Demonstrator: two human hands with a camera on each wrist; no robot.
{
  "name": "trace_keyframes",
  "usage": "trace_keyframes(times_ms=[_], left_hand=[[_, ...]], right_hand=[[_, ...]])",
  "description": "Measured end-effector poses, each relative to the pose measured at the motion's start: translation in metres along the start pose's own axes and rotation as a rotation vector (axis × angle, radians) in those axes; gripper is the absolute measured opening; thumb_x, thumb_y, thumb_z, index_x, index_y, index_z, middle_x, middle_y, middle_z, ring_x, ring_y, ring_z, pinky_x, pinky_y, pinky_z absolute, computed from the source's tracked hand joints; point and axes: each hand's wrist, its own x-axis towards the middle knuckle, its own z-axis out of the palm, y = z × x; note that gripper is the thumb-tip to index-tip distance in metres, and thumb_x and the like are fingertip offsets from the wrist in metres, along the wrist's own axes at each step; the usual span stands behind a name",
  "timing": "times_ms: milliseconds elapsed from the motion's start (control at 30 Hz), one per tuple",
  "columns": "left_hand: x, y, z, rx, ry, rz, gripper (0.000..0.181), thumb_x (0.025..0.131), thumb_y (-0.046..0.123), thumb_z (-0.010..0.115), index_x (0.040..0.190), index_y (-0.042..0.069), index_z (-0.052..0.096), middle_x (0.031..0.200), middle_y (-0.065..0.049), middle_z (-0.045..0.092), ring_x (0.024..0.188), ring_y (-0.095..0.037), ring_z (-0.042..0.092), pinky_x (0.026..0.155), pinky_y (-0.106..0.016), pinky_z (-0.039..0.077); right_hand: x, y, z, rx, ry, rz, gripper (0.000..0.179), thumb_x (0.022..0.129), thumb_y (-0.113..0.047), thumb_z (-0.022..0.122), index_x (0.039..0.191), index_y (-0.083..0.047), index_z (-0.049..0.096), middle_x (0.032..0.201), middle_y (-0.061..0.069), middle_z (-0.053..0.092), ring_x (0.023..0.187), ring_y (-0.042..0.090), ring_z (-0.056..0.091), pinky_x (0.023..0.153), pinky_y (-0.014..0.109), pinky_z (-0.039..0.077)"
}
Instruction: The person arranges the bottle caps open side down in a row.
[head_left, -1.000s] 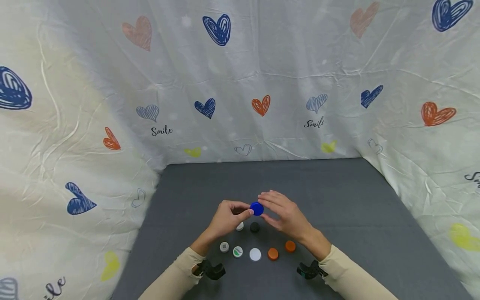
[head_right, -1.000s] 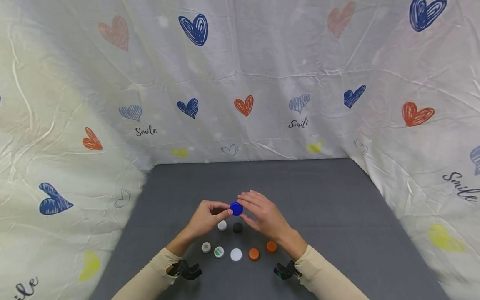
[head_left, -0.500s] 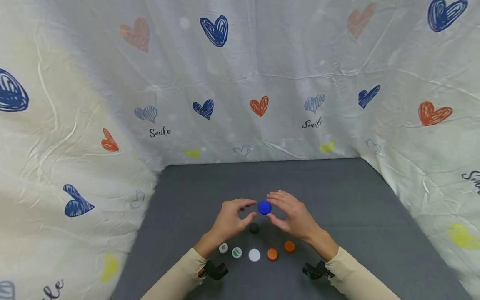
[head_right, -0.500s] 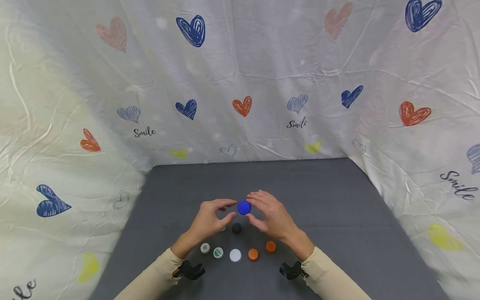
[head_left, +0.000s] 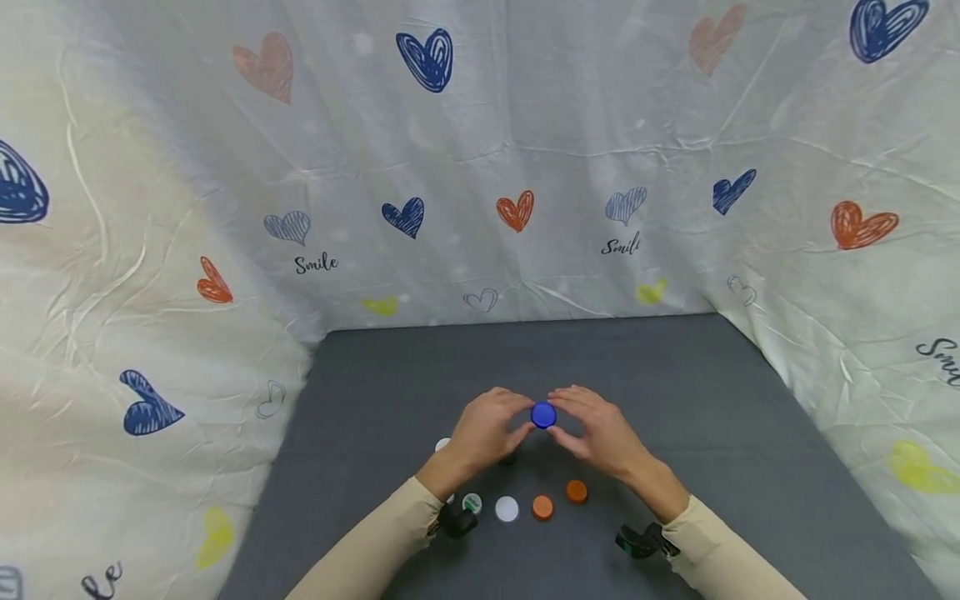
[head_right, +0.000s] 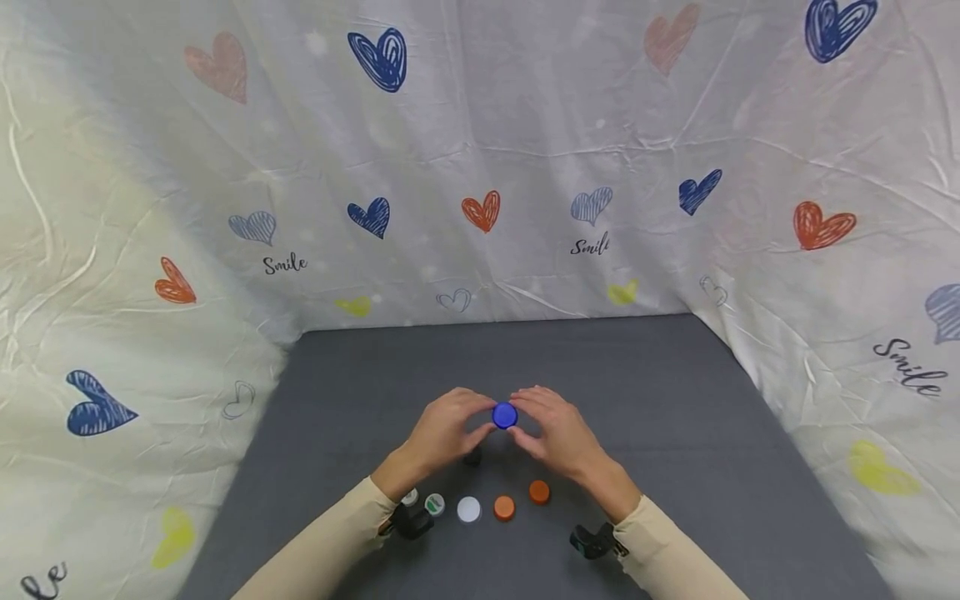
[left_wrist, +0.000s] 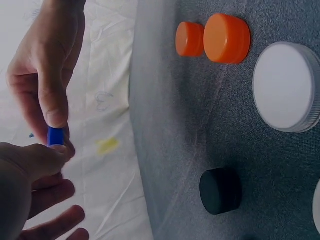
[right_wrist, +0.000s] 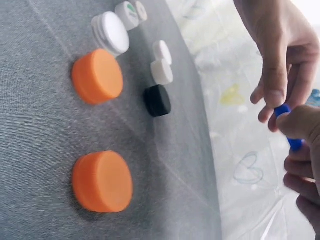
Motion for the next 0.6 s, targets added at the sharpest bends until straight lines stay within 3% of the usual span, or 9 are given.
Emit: trace_keyframes(times_ms=[267,433,600], left_hand=[[0.009,0.004,0.016,0.172,-0.229,-0.006,0.026,0.086,0.038,0.078,0.108,0.023,0.078,0.101,0.011,0.076,0.095,-0.015,0.067,0.080,-0.036,0.056],[0.010,0.007,0.030,0.227,-0.292,0.012,0.014,0.085,0.035,0.079,0.093,0.025,0.077,0.085,0.010,0.073,0.081,-0.016,0.066,0.071,-0.037,0.054],[0.007,0.010,0.041,0.265,-0.321,0.011,0.012,0.084,0.035,0.079,0.084,0.024,0.074,0.077,0.007,0.070,0.077,-0.018,0.066,0.069,-0.038,0.053]], right_hand=[[-0.016,0.006,0.018,-0.069,-0.106,0.086,0.039,0.084,-0.027,0.081,0.117,-0.007,0.074,0.117,0.007,0.073,0.113,0.026,0.067,0.104,0.047,0.049],[-0.025,0.008,0.028,-0.089,-0.165,0.142,0.034,0.086,-0.028,0.080,0.114,-0.009,0.075,0.115,0.006,0.073,0.113,0.026,0.067,0.103,0.048,0.049],[-0.032,0.011,0.036,-0.081,-0.210,0.156,0.032,0.086,-0.028,0.079,0.112,-0.010,0.075,0.113,0.004,0.073,0.111,0.024,0.067,0.104,0.047,0.049]])
